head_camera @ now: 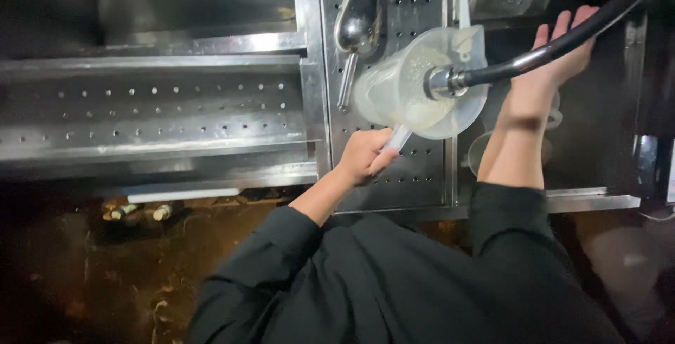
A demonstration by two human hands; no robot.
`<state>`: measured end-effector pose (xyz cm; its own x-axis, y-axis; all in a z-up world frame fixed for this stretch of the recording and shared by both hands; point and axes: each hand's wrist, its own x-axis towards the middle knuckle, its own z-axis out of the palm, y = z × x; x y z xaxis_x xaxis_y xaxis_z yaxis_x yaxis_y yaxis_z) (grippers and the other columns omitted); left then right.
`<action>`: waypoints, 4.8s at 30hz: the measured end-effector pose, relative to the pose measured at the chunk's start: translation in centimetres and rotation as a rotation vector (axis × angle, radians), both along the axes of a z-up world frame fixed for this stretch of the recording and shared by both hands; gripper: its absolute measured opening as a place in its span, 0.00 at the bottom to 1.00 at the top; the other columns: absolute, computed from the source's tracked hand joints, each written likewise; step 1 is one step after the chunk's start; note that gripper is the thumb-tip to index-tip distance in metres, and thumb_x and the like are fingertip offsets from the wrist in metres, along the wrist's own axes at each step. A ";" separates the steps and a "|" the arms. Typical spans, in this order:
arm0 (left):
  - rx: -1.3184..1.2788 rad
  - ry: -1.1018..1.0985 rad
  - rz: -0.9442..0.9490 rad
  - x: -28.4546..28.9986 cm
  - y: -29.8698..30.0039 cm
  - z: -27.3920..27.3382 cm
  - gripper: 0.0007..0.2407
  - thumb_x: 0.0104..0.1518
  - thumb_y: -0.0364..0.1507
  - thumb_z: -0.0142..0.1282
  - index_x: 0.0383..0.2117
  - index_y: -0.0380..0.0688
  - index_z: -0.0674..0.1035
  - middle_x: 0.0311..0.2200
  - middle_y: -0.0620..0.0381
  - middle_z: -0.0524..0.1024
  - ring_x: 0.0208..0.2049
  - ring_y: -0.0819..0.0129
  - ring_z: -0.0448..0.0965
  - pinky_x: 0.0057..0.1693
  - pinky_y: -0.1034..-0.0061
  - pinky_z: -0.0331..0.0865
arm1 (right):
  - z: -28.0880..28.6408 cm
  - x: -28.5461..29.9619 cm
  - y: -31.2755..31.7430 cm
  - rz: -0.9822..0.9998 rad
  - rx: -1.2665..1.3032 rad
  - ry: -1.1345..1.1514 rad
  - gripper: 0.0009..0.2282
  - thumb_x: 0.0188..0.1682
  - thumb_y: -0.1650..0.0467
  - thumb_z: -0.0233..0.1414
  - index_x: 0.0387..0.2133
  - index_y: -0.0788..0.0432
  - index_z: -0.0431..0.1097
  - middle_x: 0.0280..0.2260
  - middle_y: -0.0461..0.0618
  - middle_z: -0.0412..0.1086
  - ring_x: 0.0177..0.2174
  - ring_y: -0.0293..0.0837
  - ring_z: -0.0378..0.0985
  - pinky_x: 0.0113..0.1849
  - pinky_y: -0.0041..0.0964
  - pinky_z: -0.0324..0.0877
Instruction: Cleaning a stainless steel ice bin by removing the bottom plate, wiping the interior surfaces, and rinsing it with water from a pitcher.
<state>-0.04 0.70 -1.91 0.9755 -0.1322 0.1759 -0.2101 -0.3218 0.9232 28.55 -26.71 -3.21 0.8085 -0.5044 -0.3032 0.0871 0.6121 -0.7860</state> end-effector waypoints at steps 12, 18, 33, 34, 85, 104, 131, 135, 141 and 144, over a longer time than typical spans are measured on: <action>0.056 -0.095 -0.017 0.8 0.9 -0.8 0.21 0.68 0.46 0.31 0.27 0.47 0.72 0.21 0.58 0.68 0.21 0.55 0.72 0.30 0.65 0.57 | -16.3 19.2 -12.9 0.083 -0.418 -0.344 0.22 0.54 0.66 0.58 0.56 0.72 0.73 0.59 0.67 0.69 0.59 0.60 0.65 0.60 0.56 0.49; 0.130 -0.056 0.033 0.8 0.4 -0.8 0.19 0.67 0.46 0.33 0.26 0.49 0.71 0.19 0.58 0.70 0.21 0.54 0.72 0.30 0.64 0.58 | 2.1 0.5 -1.1 0.049 -0.462 -0.693 0.08 0.51 0.73 0.48 0.35 0.67 0.74 0.39 0.67 0.73 0.41 0.62 0.71 0.49 0.65 0.68; 0.157 0.078 0.090 0.9 -0.3 0.0 0.23 0.65 0.51 0.29 0.33 0.51 0.75 0.21 0.53 0.75 0.24 0.46 0.76 0.32 0.60 0.62 | 11.4 -8.3 2.6 0.716 -0.496 -0.646 0.18 0.63 0.54 0.49 0.58 0.47 0.60 0.65 0.41 0.58 0.68 0.47 0.60 0.68 0.44 0.57; 0.150 0.090 0.091 0.5 -0.2 0.4 0.23 0.65 0.51 0.29 0.33 0.51 0.75 0.21 0.53 0.75 0.24 0.46 0.76 0.32 0.60 0.62 | 12.4 -9.0 2.7 0.723 -0.499 -0.633 0.18 0.63 0.54 0.49 0.58 0.47 0.60 0.65 0.41 0.58 0.68 0.47 0.60 0.68 0.44 0.57; 0.198 0.038 0.656 -16.7 9.1 -1.1 0.07 0.60 0.34 0.60 0.41 0.52 0.79 0.34 0.62 0.74 0.38 0.63 0.77 0.51 0.69 0.72 | 1.0 -29.3 16.0 0.150 -0.522 -0.169 0.11 0.46 0.79 0.54 0.17 0.59 0.60 0.10 0.47 0.52 0.12 0.36 0.55 0.21 0.30 0.53; 0.159 -0.024 0.810 -20.6 20.4 2.0 0.05 0.61 0.33 0.59 0.38 0.51 0.80 0.35 0.61 0.74 0.38 0.61 0.80 0.49 0.68 0.74 | 7.3 -28.7 24.3 0.516 -0.401 -0.675 0.12 0.39 0.86 0.50 0.14 0.62 0.58 0.08 0.50 0.46 0.08 0.35 0.45 0.13 0.33 0.45; 0.140 -0.089 1.136 -29.2 39.4 -0.1 0.01 0.58 0.27 0.59 0.30 0.47 0.79 0.29 0.58 0.74 0.33 0.55 0.81 0.42 0.67 0.75 | 10.4 -31.6 66.9 1.505 -1.293 -0.701 0.11 0.45 0.67 0.65 0.34 0.62 0.76 0.20 0.59 0.69 0.21 0.56 0.70 0.25 0.43 0.64; 0.129 -0.103 1.077 -27.7 39.9 0.9 0.01 0.58 0.26 0.60 0.31 0.47 0.80 0.30 0.60 0.76 0.35 0.57 0.82 0.43 0.70 0.76 | 11.1 -31.5 65.9 1.553 -1.487 -0.699 0.11 0.47 0.68 0.63 0.38 0.64 0.76 0.24 0.63 0.74 0.26 0.67 0.77 0.29 0.49 0.70; 0.134 -0.056 1.025 -26.1 39.4 0.5 0.01 0.58 0.31 0.60 0.32 0.53 0.80 0.32 0.63 0.77 0.35 0.63 0.83 0.41 0.71 0.77 | 10.9 -29.5 61.4 1.573 -1.617 -0.607 0.14 0.44 0.69 0.63 0.41 0.64 0.77 0.26 0.65 0.75 0.31 0.69 0.78 0.34 0.54 0.71; -0.007 -0.137 1.033 -25.7 38.5 0.1 0.03 0.61 0.30 0.57 0.30 0.49 0.80 0.30 0.61 0.76 0.34 0.57 0.81 0.41 0.70 0.76 | 8.9 -27.6 58.2 1.591 -1.656 -0.535 0.14 0.44 0.66 0.64 0.42 0.57 0.77 0.20 0.59 0.70 0.27 0.63 0.77 0.32 0.50 0.70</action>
<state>-25.75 39.20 -1.79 0.5845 0.7575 0.2908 0.0618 -0.3989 0.9149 0.96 31.47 5.68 0.5057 0.8470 -0.1638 0.6489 -0.4986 -0.5748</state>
